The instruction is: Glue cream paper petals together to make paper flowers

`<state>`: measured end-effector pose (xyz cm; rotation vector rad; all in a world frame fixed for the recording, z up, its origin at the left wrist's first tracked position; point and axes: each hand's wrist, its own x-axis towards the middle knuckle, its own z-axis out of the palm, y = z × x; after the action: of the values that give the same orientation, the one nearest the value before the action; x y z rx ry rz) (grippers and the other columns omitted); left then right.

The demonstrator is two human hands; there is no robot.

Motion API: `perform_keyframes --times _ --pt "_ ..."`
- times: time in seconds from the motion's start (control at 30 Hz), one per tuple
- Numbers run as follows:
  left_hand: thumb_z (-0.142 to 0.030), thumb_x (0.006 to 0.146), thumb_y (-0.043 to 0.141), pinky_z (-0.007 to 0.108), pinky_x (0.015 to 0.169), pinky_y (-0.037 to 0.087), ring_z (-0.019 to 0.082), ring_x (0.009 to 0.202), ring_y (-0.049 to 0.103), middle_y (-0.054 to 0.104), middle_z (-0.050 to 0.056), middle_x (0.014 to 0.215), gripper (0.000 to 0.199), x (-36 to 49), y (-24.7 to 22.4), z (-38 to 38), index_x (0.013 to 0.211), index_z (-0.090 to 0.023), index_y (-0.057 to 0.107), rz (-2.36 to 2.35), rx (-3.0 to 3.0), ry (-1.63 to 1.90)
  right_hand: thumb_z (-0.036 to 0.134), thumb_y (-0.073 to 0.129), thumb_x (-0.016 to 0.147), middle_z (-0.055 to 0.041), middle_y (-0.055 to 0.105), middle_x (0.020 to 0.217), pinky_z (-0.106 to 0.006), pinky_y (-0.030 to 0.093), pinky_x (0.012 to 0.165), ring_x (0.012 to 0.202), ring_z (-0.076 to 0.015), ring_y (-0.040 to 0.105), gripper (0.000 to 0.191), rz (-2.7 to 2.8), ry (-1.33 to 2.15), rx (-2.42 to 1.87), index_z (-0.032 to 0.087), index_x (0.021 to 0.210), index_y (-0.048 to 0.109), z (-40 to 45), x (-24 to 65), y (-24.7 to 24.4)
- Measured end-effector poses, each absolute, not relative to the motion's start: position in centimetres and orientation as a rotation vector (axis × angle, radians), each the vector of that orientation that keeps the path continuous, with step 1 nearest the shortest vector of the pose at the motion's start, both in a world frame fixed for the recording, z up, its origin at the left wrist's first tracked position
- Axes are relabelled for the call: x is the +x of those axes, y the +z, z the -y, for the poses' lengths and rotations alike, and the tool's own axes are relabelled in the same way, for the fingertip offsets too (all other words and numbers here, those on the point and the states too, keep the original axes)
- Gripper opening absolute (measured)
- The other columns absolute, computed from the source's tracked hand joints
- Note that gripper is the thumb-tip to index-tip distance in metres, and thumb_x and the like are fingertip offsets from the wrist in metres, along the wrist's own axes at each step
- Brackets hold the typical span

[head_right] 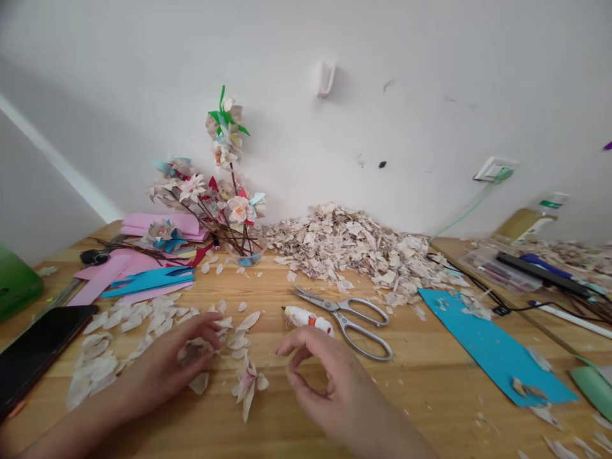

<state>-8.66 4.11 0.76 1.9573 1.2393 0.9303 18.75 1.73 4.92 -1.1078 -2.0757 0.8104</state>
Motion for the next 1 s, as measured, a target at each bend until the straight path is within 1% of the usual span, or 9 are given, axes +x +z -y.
perform_keyframes --times 0.07,0.17,0.23,0.33,0.4,0.57,0.7,0.83,1.0 --pt "-0.014 0.075 0.056 0.035 0.084 0.041 0.02 0.087 0.061 0.068 0.0 0.081 0.044 -8.3 1.1 -3.9 0.116 -0.029 0.047 -1.211 1.674 1.028 0.009 0.05 0.078 -0.0038 0.06 0.093 -0.03 0.051 0.075 0.084 -0.0174 0.06 0.024 1.96 0.781 -1.062 0.024 0.096 0.052 -1.7 18.2 4.4" --pt "-0.019 0.073 0.063 0.028 0.07 0.045 0.015 0.072 0.061 0.066 -0.001 0.074 0.041 -7.6 1.4 -3.6 0.11 -0.026 0.047 -1.097 1.221 1.065 0.01 0.051 0.079 -0.0029 0.058 0.089 -0.031 0.052 0.073 0.079 -0.0163 0.06 0.023 1.825 0.79 -1.02 0.024 0.096 0.049 -1.3 17.1 3.4" --pt "-0.019 0.068 0.068 0.024 0.059 0.043 0.012 0.062 0.058 0.065 -0.003 0.07 0.043 -7.0 1.3 -3.3 0.106 -0.024 0.049 -1.048 1.032 1.037 0.01 0.053 0.077 -0.003 0.057 0.091 -0.033 0.052 0.075 0.081 -0.0165 0.06 0.028 1.787 0.836 -1.009 0.025 0.1 0.046 -0.9 16.2 2.9" --pt "-0.018 0.064 0.071 0.022 0.053 0.04 0.011 0.057 0.058 0.066 -0.002 0.067 0.044 -5.8 0.9 -2.4 0.103 -0.023 0.051 -1.002 1.006 1.03 0.012 0.058 0.075 -0.003 0.057 0.09 -0.035 0.052 0.076 0.082 -0.0172 0.061 0.038 1.766 0.932 -0.996 0.025 0.107 0.041 -0.3 14.8 2.3" --pt "-0.018 0.066 0.069 0.024 0.058 0.043 0.014 0.062 0.061 0.066 -0.001 0.068 0.04 -5.0 0.9 -1.6 0.102 -0.025 0.052 -0.985 1.107 1.084 0.014 0.058 0.076 -0.0024 0.058 0.087 -0.035 0.052 0.075 0.081 -0.0175 0.061 0.038 1.736 1.008 -1.001 0.025 0.108 0.04 -0.1 13.9 2.2" --pt "-0.018 0.071 0.065 0.03 0.067 0.047 0.017 0.07 0.063 0.068 0.001 0.075 0.038 -3.9 1.7 -0.2 0.105 -0.028 0.051 -1.035 1.333 1.083 0.025 0.059 0.078 -0.0005 0.059 0.078 -0.031 0.052 0.066 0.074 -0.0169 0.063 0.024 1.556 1.222 -1.05 0.024 0.097 0.046 -0.1 12.8 1.9" --pt "-0.026 0.068 0.07 0.03 0.067 0.049 0.017 0.073 0.064 0.069 0.003 0.085 0.043 -4.0 0.8 -0.4 0.106 -0.028 0.05 -0.976 1.101 1.147 0.032 0.067 0.072 0.0021 0.059 0.075 -0.028 0.052 0.062 0.071 -0.0156 0.063 0.03 1.318 1.387 -0.999 0.025 0.092 0.045 -0.4 12.5 1.7" --pt "-0.027 0.059 0.078 0.03 0.065 0.049 0.017 0.067 0.067 0.072 0.001 0.071 0.052 -3.7 0.1 -0.9 0.101 -0.025 0.048 -0.914 0.886 1.129 0.03 0.072 0.066 0.0044 0.058 0.072 -0.024 0.051 0.058 0.067 -0.0138 0.064 0.037 1.154 1.476 -0.958 0.026 0.089 0.044 -0.7 12.4 1.4" --pt "-0.024 0.048 0.084 0.027 0.058 0.048 0.017 0.056 0.067 0.073 0.0 0.059 0.059 -3.4 1.4 -1.1 0.096 -0.021 0.048 -0.984 0.705 1.119 0.026 0.072 0.065 0.0053 0.058 0.07 -0.022 0.05 0.055 0.063 -0.0122 0.063 0.034 1.106 1.483 -0.926 0.026 0.086 0.045 -1.0 12.5 1.4"
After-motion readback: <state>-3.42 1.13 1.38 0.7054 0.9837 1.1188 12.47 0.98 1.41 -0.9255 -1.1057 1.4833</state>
